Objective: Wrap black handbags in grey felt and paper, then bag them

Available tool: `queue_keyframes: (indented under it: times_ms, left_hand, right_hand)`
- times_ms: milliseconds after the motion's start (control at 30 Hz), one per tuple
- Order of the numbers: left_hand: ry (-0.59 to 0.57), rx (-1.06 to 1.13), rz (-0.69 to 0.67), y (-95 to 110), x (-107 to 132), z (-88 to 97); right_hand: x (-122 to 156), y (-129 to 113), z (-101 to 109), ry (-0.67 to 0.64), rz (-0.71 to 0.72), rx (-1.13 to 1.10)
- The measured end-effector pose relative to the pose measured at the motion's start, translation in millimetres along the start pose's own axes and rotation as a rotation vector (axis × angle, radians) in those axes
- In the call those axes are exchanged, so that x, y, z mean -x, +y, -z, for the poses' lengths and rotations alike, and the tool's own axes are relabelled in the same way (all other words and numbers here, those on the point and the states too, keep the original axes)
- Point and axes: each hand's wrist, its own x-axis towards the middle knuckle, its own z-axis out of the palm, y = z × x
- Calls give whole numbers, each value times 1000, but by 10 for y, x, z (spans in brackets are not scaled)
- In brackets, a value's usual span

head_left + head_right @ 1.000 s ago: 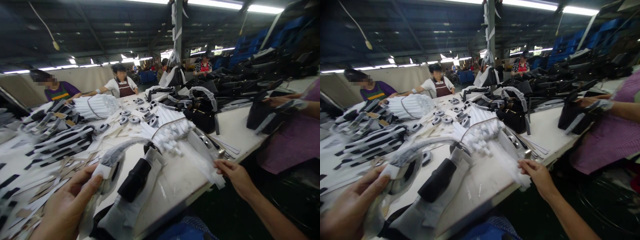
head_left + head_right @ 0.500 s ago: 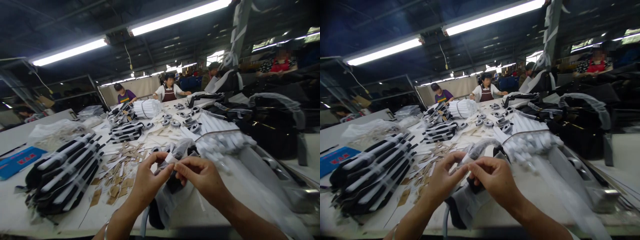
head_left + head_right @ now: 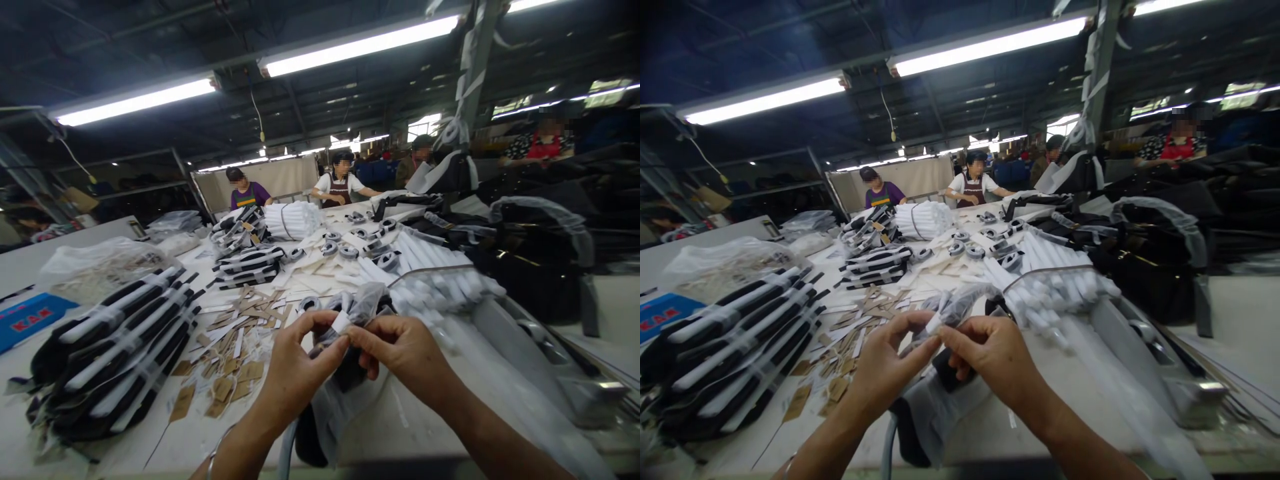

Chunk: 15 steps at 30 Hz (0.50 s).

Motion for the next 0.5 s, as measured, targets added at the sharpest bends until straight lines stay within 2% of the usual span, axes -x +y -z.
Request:
queue_keyframes:
  times_ms: [133,333,500]
  left_hand:
    - [-58,107,63,-26,-5,4]
    - [-151,307,195,-23,-19,12]
    - [-142,415,344,12,-31,19]
  right_hand:
    - [-80,162,18,9,-32,-5]
    - [-254,424,-13,-80,-33,-90]
    - [-196,424,58,52,-9,12]
